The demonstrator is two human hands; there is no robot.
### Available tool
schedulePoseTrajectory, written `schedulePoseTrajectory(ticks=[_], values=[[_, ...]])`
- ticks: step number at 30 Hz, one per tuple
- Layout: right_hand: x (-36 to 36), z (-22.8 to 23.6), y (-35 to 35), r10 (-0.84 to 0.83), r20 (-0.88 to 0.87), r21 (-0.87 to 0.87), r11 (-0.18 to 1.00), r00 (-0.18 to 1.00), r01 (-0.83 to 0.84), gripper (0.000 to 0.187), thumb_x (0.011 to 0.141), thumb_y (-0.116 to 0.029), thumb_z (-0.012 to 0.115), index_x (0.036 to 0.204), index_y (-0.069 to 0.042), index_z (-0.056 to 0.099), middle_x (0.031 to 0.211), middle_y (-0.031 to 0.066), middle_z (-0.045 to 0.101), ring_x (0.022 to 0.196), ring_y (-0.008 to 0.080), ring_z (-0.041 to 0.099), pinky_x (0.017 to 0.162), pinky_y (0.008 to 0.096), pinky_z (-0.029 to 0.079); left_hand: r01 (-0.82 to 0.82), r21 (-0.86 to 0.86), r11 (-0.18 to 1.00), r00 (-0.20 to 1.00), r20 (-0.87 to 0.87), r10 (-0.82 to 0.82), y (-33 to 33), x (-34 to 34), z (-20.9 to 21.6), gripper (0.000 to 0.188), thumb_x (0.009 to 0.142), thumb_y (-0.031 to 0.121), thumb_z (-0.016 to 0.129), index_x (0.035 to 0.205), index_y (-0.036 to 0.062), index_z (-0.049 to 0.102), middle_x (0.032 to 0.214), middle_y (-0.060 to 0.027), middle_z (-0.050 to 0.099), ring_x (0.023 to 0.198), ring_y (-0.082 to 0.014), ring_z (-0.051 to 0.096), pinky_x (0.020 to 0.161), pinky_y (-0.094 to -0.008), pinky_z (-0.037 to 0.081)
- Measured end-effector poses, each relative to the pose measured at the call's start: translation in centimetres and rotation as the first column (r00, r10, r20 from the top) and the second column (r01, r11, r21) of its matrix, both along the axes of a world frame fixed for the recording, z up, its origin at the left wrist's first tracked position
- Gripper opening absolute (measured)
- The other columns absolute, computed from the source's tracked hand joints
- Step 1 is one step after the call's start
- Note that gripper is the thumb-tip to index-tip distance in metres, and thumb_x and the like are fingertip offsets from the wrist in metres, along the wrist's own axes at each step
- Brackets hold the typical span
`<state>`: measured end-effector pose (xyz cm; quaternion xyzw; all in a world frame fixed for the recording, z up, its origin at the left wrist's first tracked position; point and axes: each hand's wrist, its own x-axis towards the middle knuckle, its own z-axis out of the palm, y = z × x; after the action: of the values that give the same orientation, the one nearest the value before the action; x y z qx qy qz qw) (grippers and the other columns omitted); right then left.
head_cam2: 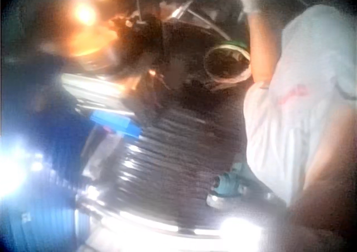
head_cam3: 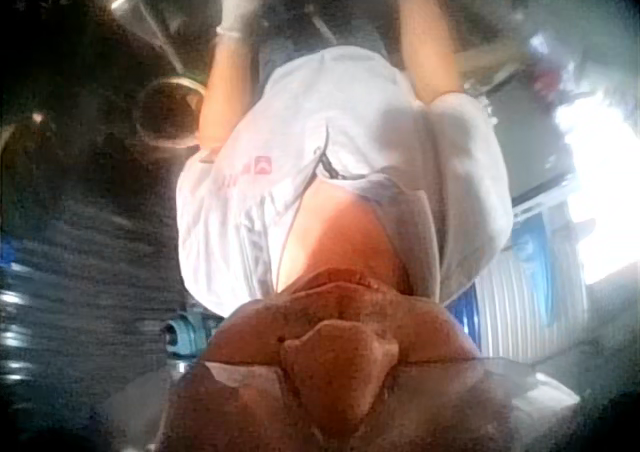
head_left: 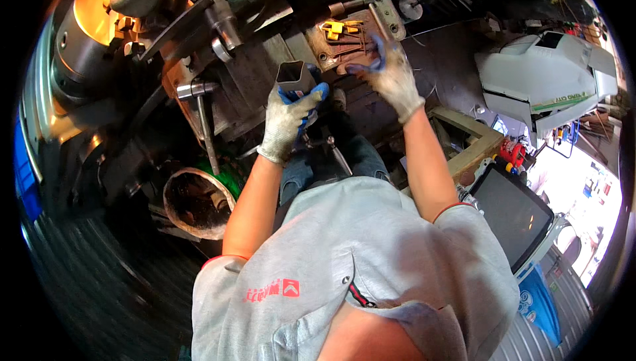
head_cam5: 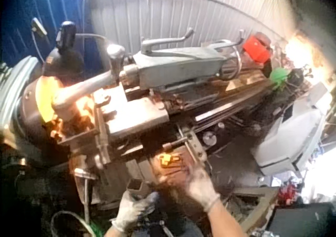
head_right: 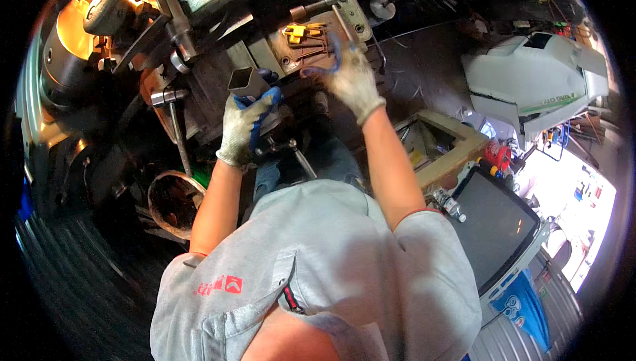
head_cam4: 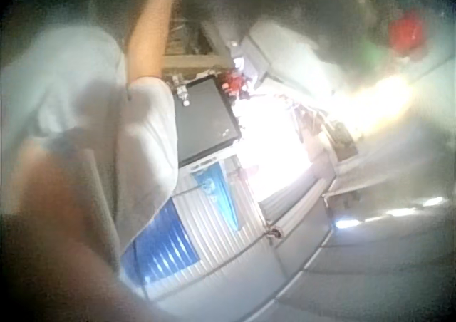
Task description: The person inserts a small metal component into a lathe chuck and tightens it with a wrench. They then use a caliper to measure a cylindrical metal part and place the caliper on a nearby workbench.
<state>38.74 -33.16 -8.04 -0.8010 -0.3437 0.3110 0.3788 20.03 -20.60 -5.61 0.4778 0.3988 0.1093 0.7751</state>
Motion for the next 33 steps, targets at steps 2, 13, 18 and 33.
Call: schedulePoseTrajectory(ticks=[2,13,18,33], values=[[1.6,-1.4,1.2,0.119,0.528,-0.280,0.959,0.841,0.040,0.093,0.072,-0.047,0.079,0.141,0.000,0.037,0.134,0.0227,0.049,0.123,0.0361,0.051,0.098,0.0423,0.047,0.089,0.186,0.978,0.987,-0.149,-0.062,0.3,0.3,1.1,0.038,0.077,0.014,0.080,0.109,0.0080,0.060,0.082,0.0013,0.060,0.065,-0.0069,0.054,0.056,-0.0220,0.045],[5.9,-3.2,4.2,0.430,0.630,-0.172,0.889,0.647,-0.423,0.084,0.074,-0.043,0.076,0.146,-0.020,0.039,0.148,0.0158,0.037,0.133,0.0381,0.041,0.108,0.0466,0.038,-0.022,0.306,0.952,0.969,-0.229,0.096,-1.0,1.2,1.1,0.043,0.076,0.020,0.080,0.111,0.0044,0.058,0.078,0.0004,0.056,0.063,-0.0064,0.050,0.053,-0.0228,0.045],[6.8,-1.6,5.4,0.573,0.626,-0.370,0.815,0.529,-0.445,0.087,0.075,-0.046,0.075,0.147,-0.019,0.035,0.143,0.0167,0.043,0.122,0.0365,0.052,0.106,0.0462,0.040,-0.040,0.282,0.959,0.978,-0.186,0.095,-1.1,1.3,0.5,0.044,0.077,0.019,0.079,0.112,0.0050,0.057,0.076,0.0015,0.053,0.058,-0.0064,0.049,0.048,-0.0226,0.043],[6.2,-0.7,5.9,0.735,0.514,-0.418,0.665,0.443,-0.619,0.057,0.088,-0.027,0.063,0.139,-0.012,0.042,0.119,0.0211,0.059,0.092,0.0358,0.066,0.077,0.0450,0.054,0.044,0.248,0.968,0.957,-0.289,0.030,-1.0,1.7,-0.3,0.048,0.073,0.027,0.079,0.111,0.0046,0.059,0.084,-0.0069,0.063,0.069,-0.0126,0.059,0.061,-0.0280,0.051]])
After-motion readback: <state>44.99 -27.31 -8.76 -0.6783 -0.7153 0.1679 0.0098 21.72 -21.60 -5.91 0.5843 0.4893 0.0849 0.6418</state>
